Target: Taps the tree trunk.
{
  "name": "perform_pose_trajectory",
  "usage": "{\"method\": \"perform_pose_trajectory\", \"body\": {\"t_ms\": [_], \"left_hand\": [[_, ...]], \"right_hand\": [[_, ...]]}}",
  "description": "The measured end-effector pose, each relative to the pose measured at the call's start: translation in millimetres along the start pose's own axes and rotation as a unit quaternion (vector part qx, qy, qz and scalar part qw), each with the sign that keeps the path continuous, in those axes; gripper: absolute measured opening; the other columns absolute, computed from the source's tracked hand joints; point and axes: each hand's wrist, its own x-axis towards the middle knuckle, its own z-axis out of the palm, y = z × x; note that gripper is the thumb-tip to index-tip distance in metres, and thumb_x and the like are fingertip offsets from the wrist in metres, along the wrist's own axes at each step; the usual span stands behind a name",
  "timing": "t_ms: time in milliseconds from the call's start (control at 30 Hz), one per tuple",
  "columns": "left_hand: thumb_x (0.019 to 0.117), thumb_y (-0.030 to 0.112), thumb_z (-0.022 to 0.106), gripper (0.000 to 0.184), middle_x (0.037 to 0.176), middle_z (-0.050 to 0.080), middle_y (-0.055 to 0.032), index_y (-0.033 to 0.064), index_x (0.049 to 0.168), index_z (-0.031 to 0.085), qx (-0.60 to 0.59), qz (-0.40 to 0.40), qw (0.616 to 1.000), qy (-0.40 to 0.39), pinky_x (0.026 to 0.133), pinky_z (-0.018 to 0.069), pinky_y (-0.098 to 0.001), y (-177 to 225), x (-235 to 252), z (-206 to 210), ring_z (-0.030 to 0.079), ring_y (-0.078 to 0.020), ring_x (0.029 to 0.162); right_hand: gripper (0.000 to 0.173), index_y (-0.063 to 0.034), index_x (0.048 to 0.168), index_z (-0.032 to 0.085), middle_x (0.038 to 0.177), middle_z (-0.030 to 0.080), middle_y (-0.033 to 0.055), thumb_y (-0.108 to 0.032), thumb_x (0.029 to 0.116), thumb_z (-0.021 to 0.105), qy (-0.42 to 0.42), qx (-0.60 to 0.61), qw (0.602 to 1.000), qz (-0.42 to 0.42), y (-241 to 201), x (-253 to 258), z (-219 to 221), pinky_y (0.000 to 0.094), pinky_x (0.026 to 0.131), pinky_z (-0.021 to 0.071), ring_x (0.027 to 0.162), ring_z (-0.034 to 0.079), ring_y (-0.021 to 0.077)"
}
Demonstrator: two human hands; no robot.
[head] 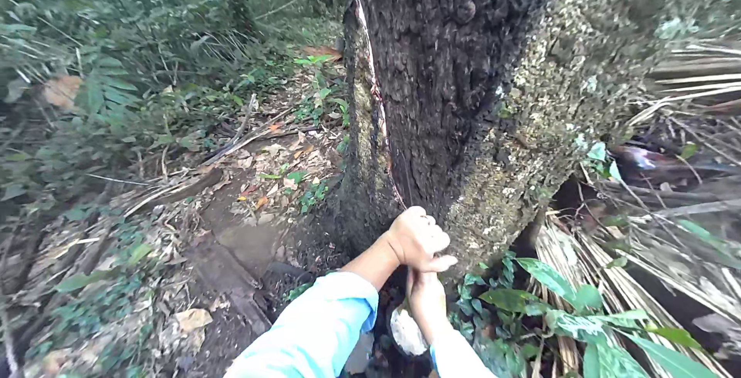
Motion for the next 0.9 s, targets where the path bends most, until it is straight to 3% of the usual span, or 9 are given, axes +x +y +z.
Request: {"method": "perform_pose_trajectory", "body": {"t_ms": [100, 333, 433, 500, 633, 733, 900], "left_hand": [[0.0936, 0.046, 0.05, 0.049, 0.056, 0.061, -0.0055, 0.0104, 0.062, 0.061, -0.057, 0.0, 0.997, -0.054, 0.065, 0.0485, -0.0417, 18.0, -17.6, -0.3, 0.063, -0.0234, 0.057], [0.0931, 0.041, 0.051, 0.048, 0.05, 0.056, -0.0034, 0.0121, 0.055, 0.056, -0.023, -0.001, 0.999, 0.044, 0.058, 0.0447, -0.0374, 23.6, -14.9, 26.0, 0.057, -0.0198, 0.049], [0.0928, 0.033, 0.056, 0.044, 0.049, 0.056, -0.0021, 0.0132, 0.054, 0.054, -0.031, 0.02, 0.998, 0.056, 0.057, 0.0432, -0.0357, 19.5, -17.1, 29.0, 0.056, -0.0183, 0.048], [0.0919, 0.031, 0.059, 0.043, 0.05, 0.056, -0.0016, 0.0131, 0.053, 0.055, -0.035, 0.032, 0.997, 0.06, 0.055, 0.0431, -0.0352, 16.0, -18.1, 31.4, 0.057, -0.0176, 0.048], [0.0919, 0.031, 0.059, 0.042, 0.049, 0.055, -0.0005, 0.014, 0.053, 0.055, -0.046, 0.045, 0.995, 0.075, 0.055, 0.0427, -0.0342, 10.6, -20.9, 32.4, 0.056, -0.0166, 0.048], [0.0926, 0.031, 0.059, 0.043, 0.048, 0.053, 0.0, 0.0139, 0.053, 0.054, -0.049, 0.041, 0.993, 0.1, 0.054, 0.0411, -0.0331, 11.3, -18.7, 34.6, 0.053, -0.0159, 0.047], [0.0923, 0.028, 0.06, 0.044, 0.046, 0.048, 0.0, 0.0134, 0.052, 0.05, -0.06, 0.041, 0.99, 0.12, 0.054, 0.0384, -0.032, 13.9, -22.4, 27.0, 0.048, -0.0156, 0.045]], "right_hand": [[0.02, 0.0134, 0.107, 0.069, 0.101, 0.071, 0.0332, 0.0, 0.0947, 0.061, -0.09, -0.004, 0.994, 0.059, -2.2, -24.0, -16.7, 0.0608, 0.072, 0.0598, 0.083, 0.073, 0.0496], [0.026, 0.0108, 0.12, 0.065, 0.117, 0.068, 0.0324, -0.003, 0.0998, 0.057, -0.131, -0.048, 0.985, 0.104, 10.9, -19.4, -26.2, 0.0603, 0.08, 0.0589, 0.094, 0.073, 0.0493], [0.032, 0.0083, 0.132, 0.06, 0.126, 0.064, 0.0321, -0.007, 0.1046, 0.051, -0.204, -0.065, 0.963, 0.161, 6.6, -13.9, -28.2, 0.0568, 0.092, 0.0558, 0.107, 0.069, 0.0476], [0.034, 0.0079, 0.134, 0.06, 0.127, 0.063, 0.0324, -0.007, 0.105, 0.05, -0.205, -0.071, 0.959, 0.183, 5.0, -12.3, -23.2, 0.0563, 0.094, 0.0552, 0.109, 0.069, 0.0475], [0.029, 0.0092, 0.125, 0.065, 0.118, 0.066, 0.0333, -0.003, 0.1012, 0.055, -0.13, -0.068, 0.973, 0.179, 2.0, -16.9, -7.9, 0.058, 0.089, 0.0566, 0.103, 0.07, 0.0486], [0.023, 0.0083, 0.112, 0.071, 0.107, 0.07, 0.0317, 0.003, 0.0912, 0.062, -0.02, -0.081, 0.993, 0.084, 15.0, -24.5, -0.5, 0.0586, 0.075, 0.0603, 0.09, 0.073, 0.0481], [0.025, 0.0066, 0.107, 0.074, 0.1, 0.07, 0.0309, 0.005, 0.0853, 0.063, 0.011, -0.096, 0.994, 0.05, 7.7, -32.3, -2.8, 0.0571, 0.064, 0.06, 0.081, 0.073, 0.0466]]}}
